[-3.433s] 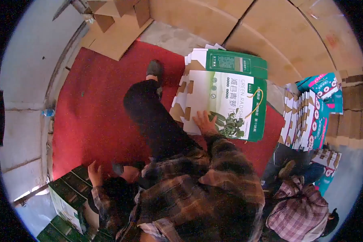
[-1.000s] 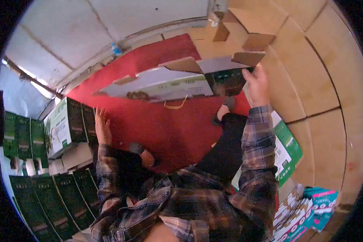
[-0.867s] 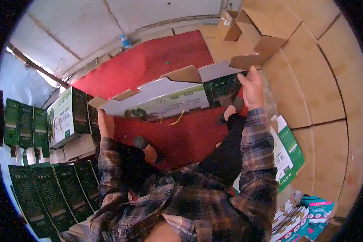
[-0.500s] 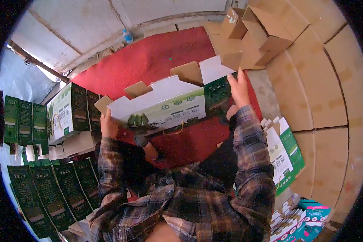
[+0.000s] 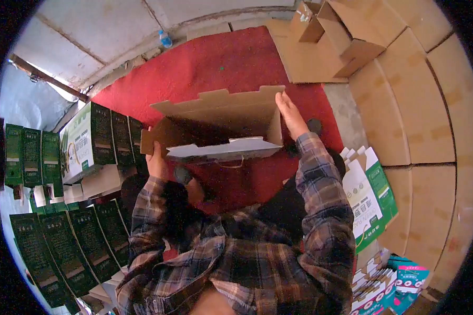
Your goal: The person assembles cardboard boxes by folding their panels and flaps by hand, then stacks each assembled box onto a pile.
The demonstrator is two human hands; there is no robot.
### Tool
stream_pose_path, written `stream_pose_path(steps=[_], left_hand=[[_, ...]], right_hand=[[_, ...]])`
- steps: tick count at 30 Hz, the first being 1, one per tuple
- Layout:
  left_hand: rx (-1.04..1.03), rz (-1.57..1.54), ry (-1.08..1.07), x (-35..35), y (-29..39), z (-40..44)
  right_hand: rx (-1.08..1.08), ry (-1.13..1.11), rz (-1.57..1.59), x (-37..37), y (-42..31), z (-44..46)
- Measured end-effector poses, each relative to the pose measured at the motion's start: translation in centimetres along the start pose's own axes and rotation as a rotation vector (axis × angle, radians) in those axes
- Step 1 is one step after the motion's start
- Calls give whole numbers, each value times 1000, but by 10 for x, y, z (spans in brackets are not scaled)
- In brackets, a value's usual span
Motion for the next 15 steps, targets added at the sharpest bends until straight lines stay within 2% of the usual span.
stream_pose_path(steps=[2,4,8,10,13,15], left_hand=[[33,-24,5,5,-10,1],[65,-54,10,6,-13,0],[36,-35,17,5,-11,-1],[58,-49,26,5,-13,0],[45,-46,65,6,-8,-1],[-5,-83,15,2,2,-4]], right_hand=[[14,23,-14,5,4,-1],[157,-19,-132,7,-5,-6],[97,-11,-101,10,-12,-47],[289,-223,-168,2,-12,-66],[216,-155,-325,-15,-4,-85],[275,-118,-335,-23,-3,-84]])
Point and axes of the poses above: each hand's wrist, its own z-axis towards the middle knuckle, its own x-axis out of the back of the hand, y = z × x, the point moved 4 cm from there along z, towards the middle knuckle, and after that the axes turned 11 degrees about z, right-handed, at the moved point
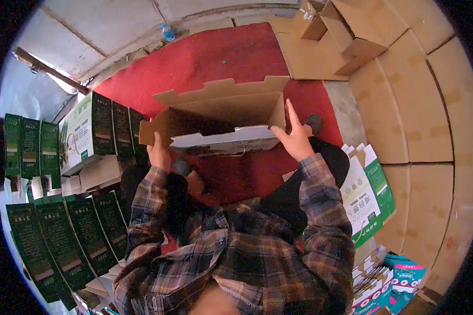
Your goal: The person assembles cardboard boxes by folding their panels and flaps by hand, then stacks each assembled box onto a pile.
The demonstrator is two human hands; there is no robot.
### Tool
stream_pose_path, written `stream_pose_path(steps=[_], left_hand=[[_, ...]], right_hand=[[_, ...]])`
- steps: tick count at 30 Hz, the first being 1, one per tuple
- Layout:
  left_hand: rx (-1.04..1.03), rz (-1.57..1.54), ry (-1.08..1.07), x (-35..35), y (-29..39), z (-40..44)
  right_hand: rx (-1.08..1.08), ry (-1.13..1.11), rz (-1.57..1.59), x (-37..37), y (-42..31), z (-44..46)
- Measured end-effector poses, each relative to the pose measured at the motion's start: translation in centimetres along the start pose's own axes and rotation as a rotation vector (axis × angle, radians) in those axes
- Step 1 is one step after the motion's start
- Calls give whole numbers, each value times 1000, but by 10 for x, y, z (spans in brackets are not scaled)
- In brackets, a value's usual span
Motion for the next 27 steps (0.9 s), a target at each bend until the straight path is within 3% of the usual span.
stream_pose_path(steps=[2,4,6,8,13,15,16,18,20,23,24,26,27], left_hand=[[0,-21,4,1,2,-3],[-1,-40,14,5,5,-5],[16,-141,80,14,8,-7],[59,-226,95,37,6,-1],[-165,23,384,56,39,3],[-485,1044,423,45,79,-1],[-486,1044,420,39,87,1],[-706,1624,339,6,100,3],[-807,1485,304,-23,108,6],[-1008,1440,50,-58,110,2],[-1012,1436,42,-54,102,6],[-1123,1221,-236,-42,76,12],[-1110,1163,-220,-45,81,4]], right_hand=[[-52,222,-251,16,19,5],[47,286,-296,23,25,11],[61,361,218,34,24,10],[16,378,279,36,17,6],[-128,337,449,38,25,-4],[-161,330,469,40,27,-7],[-192,325,486,41,28,-9],[-202,321,479,41,29,-13],[-201,323,472,41,28,-12],[-180,314,462,39,25,-16],[-175,320,477,40,26,-16],[-173,333,494,44,30,-17],[-179,333,495,48,33,-17]])
Point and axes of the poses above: each hand's wrist, its own z-axis towards the middle knuckle, its own x-axis out of the back of the hand, y = z × x, the point moved 4 cm from there along z, towards the middle knuckle, and after that the axes turned 11 degrees about z, right-handed, at the moved point
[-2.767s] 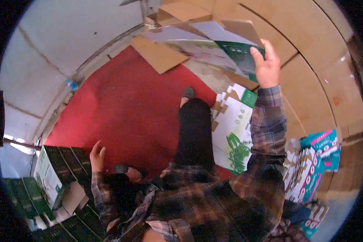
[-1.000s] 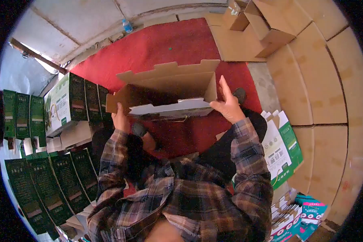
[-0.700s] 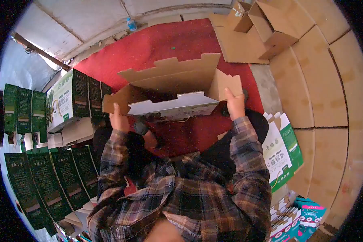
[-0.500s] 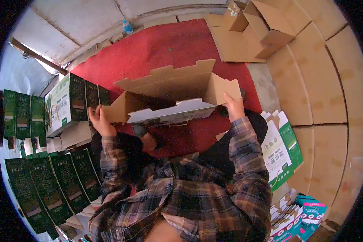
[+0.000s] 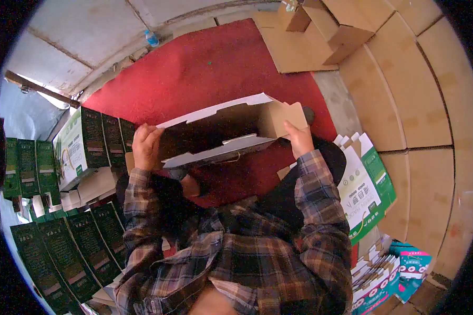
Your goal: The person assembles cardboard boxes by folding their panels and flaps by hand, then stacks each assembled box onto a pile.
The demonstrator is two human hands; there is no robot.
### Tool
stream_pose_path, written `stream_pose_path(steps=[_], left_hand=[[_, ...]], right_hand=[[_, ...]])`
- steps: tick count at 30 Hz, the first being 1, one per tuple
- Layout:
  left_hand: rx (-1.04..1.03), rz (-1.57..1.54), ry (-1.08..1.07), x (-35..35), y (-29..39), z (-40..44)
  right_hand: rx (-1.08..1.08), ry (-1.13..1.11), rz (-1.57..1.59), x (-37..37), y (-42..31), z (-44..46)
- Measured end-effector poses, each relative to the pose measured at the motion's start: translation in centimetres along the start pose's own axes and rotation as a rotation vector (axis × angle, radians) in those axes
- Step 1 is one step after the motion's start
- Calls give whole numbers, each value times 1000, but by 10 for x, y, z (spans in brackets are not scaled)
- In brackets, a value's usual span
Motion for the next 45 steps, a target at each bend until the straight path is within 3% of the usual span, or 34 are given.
stream_pose_path(steps=[3,11,14,16,17,19,20,25,27,30,31,33,35,37,39,41,45], left_hand=[[-1,-157,-202,-5,0,-14],[2,-207,-434,-13,-3,-28],[-4,-235,-564,-16,-2,-31],[-1,-228,-565,-14,-3,-31],[-10,-229,-567,-15,-2,-31],[-20,-231,-551,-16,-3,-32],[-30,-228,-534,-16,-4,-33],[-22,-226,-520,-14,-5,-31],[2,-208,-525,-8,-1,-32],[32,22,-62,42,3,-26],[39,31,-66,48,9,-38],[627,-96,359,66,-1,-73],[732,-230,431,53,-3,-95],[732,-830,361,28,8,-97],[545,-600,-5,18,20,-92],[497,-516,-167,4,27,-84],[557,-370,-279,-24,29,-65]], right_hand=[[-22,34,3,9,3,0],[-67,112,-40,12,8,-4],[76,-20,-194,2,9,-1],[222,-119,-507,-20,-7,-7],[220,-120,-511,-23,-8,-7],[185,-401,-468,-37,-6,-10],[117,-392,-675,-35,-12,-11],[19,-392,-846,-40,-2,6],[65,-405,-1162,-43,3,4],[45,-443,-1162,-43,3,1],[44,-455,-1157,-41,5,2],[57,-478,-1108,-37,7,3],[58,-493,-1078,-40,8,3],[66,-486,-1119,-39,7,4],[74,-475,-1133,-38,7,4],[83,-464,-1143,-39,8,3],[87,-377,-1109,-39,11,11]])
Point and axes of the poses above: each hand's wrist, its own z-axis towards the middle knuckle, its own x-axis out of the back of the hand, y = z × x, the point moved 4 cm from there along z, towards the middle knuckle, and after that the axes turned 11 degrees about z, right-handed, at the moved point
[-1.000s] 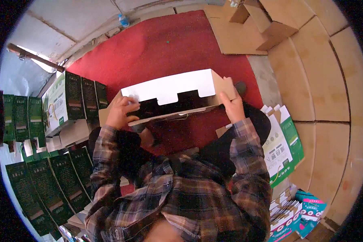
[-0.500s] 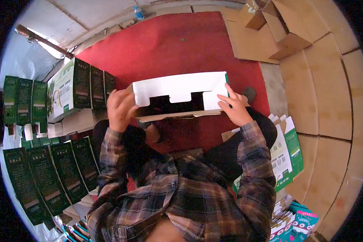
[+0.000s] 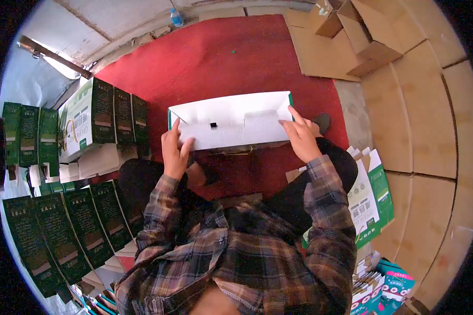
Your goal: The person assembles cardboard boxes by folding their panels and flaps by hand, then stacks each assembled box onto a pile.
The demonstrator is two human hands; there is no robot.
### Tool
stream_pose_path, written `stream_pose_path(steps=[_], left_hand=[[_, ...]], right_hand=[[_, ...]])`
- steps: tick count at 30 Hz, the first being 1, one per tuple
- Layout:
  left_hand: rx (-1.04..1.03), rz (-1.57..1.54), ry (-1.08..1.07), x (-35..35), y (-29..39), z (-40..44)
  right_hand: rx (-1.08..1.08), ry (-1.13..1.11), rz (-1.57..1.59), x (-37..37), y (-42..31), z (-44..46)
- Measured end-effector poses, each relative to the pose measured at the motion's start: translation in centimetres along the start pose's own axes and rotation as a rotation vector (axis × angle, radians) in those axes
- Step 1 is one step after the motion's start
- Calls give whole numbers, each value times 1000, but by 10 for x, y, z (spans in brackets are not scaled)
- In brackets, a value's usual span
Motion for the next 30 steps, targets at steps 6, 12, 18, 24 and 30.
stream_pose_path(steps=[6,12,18,24,30], left_hand=[[-100,419,131,-6,12,7],[-244,515,-20,-2,30,5],[-287,572,-80,-12,26,7],[-327,564,-162,-21,17,5],[-269,261,-15,4,17,4]], right_hand=[[201,118,-297,-13,-43,0],[287,2,-505,-34,-53,1],[293,7,-556,-37,-48,3],[296,-58,-577,-41,-43,3],[382,49,-448,-23,-57,1]])
Point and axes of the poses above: each hand's wrist, its own z-axis towards the middle knuckle, its own x-axis out of the back of the hand, y = z × x, the point moved 4 cm from there along z, towards the middle knuckle, and after that the axes turned 11 degrees about z, right-handed, at the moved point
